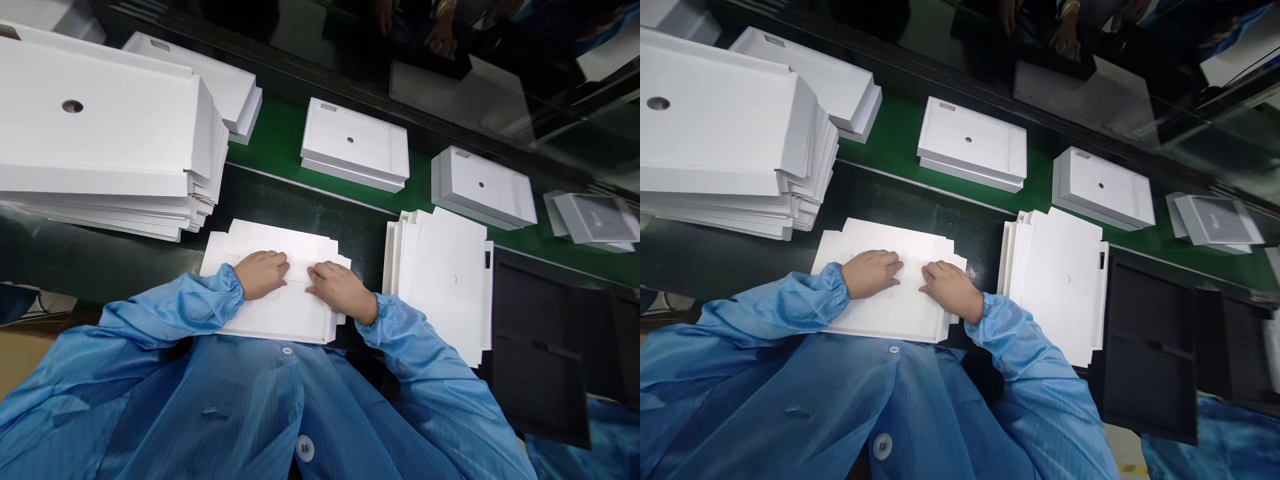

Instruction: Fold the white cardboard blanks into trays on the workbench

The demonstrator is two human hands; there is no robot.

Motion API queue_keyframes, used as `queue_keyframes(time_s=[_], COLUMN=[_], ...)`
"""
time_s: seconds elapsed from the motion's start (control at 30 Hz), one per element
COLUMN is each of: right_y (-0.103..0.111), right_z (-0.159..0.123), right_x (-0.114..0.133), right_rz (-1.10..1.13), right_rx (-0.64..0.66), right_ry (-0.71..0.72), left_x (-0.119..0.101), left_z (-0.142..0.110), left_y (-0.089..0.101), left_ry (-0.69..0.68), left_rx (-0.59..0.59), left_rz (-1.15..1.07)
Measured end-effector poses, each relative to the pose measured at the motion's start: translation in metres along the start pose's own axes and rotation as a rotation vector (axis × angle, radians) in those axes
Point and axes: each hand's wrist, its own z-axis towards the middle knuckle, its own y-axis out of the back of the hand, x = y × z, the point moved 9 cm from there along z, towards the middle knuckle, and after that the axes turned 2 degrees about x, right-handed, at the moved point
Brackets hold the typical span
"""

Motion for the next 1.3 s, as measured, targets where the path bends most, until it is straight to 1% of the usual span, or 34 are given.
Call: queue_keyframes(time_s=[0.13, 0.27, 0.33, 0.43, 0.53, 0.6, 0.67, 0.73, 0.77, 0.83, 0.93, 1.0, 1.07, 1.2, 1.3], right_y=[0.0, 0.002, 0.002, 0.003, 0.003, 0.003, 0.003, 0.005, 0.006, 0.011, 0.018, 0.019, 0.016, 0.01, 0.008], right_z=[0.002, 0.005, 0.006, 0.008, 0.014, 0.018, 0.022, 0.022, 0.021, 0.019, 0.014, 0.014, 0.016, 0.021, 0.021], right_x=[-0.004, 0.002, 0.004, 0.003, -0.008, -0.021, -0.036, -0.044, -0.045, -0.039, -0.027, -0.023, -0.022, -0.021, -0.018], right_rz=[0.006, -0.008, -0.013, -0.019, 0.031, 0.124, 0.235, 0.298, 0.295, 0.234, 0.101, 0.027, -0.022, -0.06, -0.093], right_rx=[-0.002, 0.032, 0.036, 0.034, 0.046, 0.046, 0.023, -0.014, -0.036, -0.089, -0.171, -0.194, -0.191, -0.182, -0.179], right_ry=[-0.018, -0.026, -0.031, -0.036, -0.051, -0.1, -0.181, -0.234, -0.236, -0.186, -0.084, -0.05, -0.04, -0.023, -0.011], left_x=[-0.007, -0.012, -0.014, -0.015, -0.005, 0.005, 0.014, 0.02, 0.022, 0.023, 0.02, 0.019, 0.02, 0.02, 0.018], left_z=[0.006, 0.006, 0.006, 0.01, 0.019, 0.026, 0.032, 0.035, 0.034, 0.031, 0.021, 0.014, 0.01, 0.012, 0.013], left_y=[-0.002, -0.003, -0.002, -0.002, 0.0, 0.001, 0.003, 0.005, 0.006, 0.009, 0.012, 0.014, 0.013, 0.007, 0.005], left_ry=[-0.071, -0.066, -0.06, -0.039, 0.039, 0.114, 0.178, 0.218, 0.23, 0.229, 0.161, 0.113, 0.085, 0.038, 0.02], left_rx=[-0.055, -0.105, -0.107, -0.039, 0.075, 0.154, 0.216, 0.24, 0.235, 0.183, 0.033, -0.074, -0.146, -0.205, -0.254], left_rz=[0.036, 0.043, 0.055, 0.094, 0.069, 0.032, 0.003, -0.013, -0.018, -0.024, 0.014, 0.07, 0.106, 0.142, 0.172])
